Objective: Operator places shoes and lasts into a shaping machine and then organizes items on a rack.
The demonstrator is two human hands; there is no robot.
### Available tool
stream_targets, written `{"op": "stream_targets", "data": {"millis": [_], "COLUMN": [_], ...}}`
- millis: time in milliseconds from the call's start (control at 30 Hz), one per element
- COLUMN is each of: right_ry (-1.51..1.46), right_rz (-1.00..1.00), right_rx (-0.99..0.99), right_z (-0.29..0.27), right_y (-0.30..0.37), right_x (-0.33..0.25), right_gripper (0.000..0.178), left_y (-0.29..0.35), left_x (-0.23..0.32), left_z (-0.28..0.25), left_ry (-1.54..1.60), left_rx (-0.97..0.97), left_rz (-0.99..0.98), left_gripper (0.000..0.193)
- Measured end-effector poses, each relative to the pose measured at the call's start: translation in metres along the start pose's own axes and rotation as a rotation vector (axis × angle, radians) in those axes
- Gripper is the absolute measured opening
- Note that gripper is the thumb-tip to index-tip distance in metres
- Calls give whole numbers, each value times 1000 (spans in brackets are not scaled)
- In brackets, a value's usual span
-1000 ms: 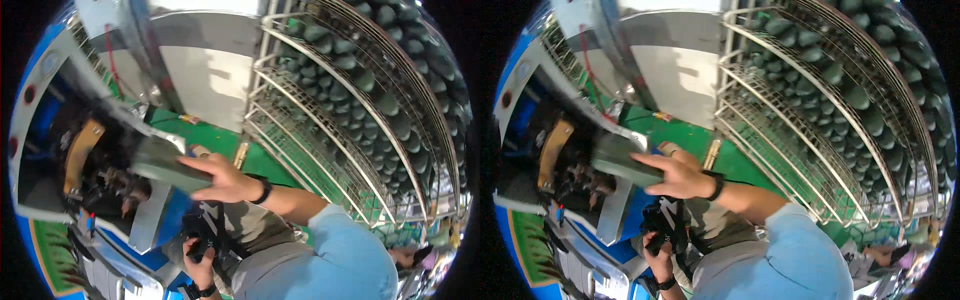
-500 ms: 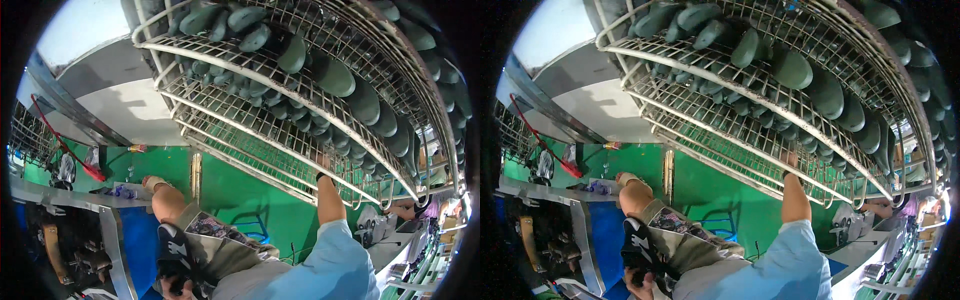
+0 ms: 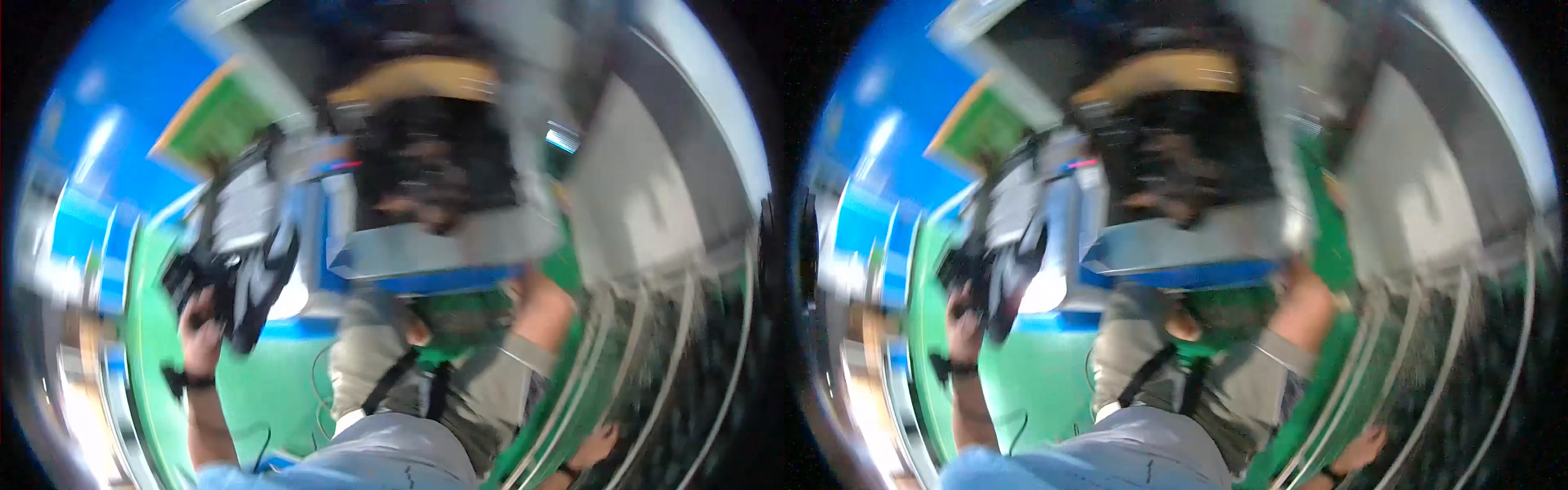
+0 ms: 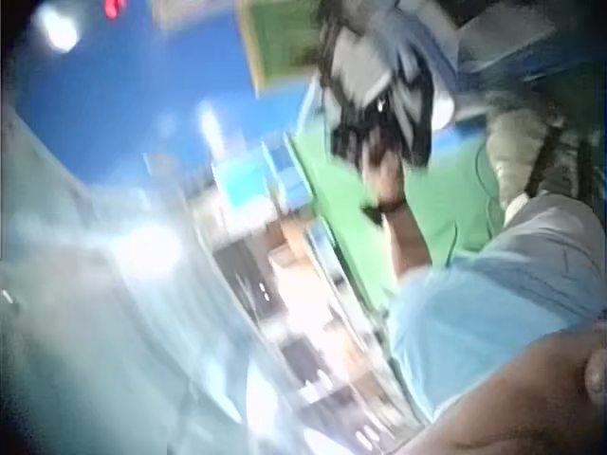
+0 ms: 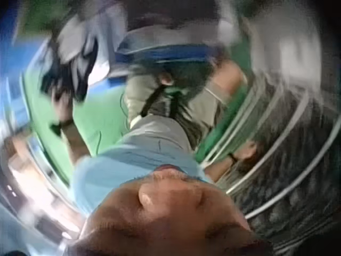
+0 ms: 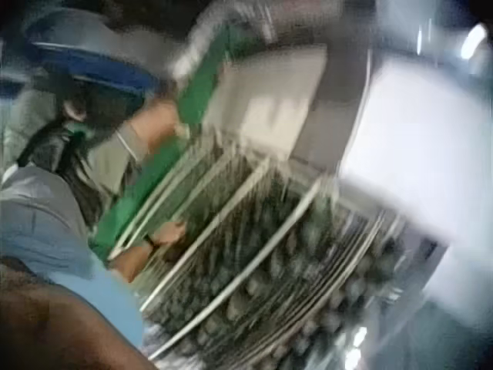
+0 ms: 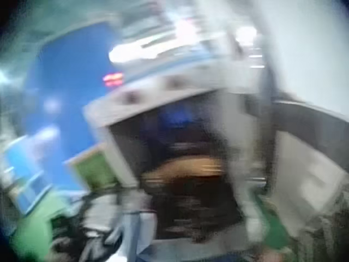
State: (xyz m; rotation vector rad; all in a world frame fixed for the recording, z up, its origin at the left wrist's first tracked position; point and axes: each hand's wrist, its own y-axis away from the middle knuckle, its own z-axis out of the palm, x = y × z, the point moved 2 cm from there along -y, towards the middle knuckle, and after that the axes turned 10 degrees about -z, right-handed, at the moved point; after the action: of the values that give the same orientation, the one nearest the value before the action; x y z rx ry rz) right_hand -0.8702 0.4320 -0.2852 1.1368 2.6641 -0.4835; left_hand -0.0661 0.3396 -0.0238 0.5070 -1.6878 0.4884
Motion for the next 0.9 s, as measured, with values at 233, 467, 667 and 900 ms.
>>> {"op": "stream_targets", "data": {"millis": [233, 467, 667, 900], "right_ry": [-591, -660, -669, -761], "right_rz": [-894, -1021, -1238, -1485], "right_rx": [-275, -248, -532, -899], "right_z": [-37, -82, -74, -60], "right_y": [-11, 30, 74, 127], "right_x": [-335, -431, -470, -501], "right_gripper": [32, 34, 30, 26], "left_y": [-104, -55, 162, 530], "left_x": [-7, -24, -7, 39], "left_z": [-95, -127, -169, -243], "left_ry": [-1571, -1303, -1218, -1460], "left_rx": [-43, -4, 175, 787], "left_rz": [-176, -244, -145, -927], "left_gripper": [44, 44, 33, 39]}}
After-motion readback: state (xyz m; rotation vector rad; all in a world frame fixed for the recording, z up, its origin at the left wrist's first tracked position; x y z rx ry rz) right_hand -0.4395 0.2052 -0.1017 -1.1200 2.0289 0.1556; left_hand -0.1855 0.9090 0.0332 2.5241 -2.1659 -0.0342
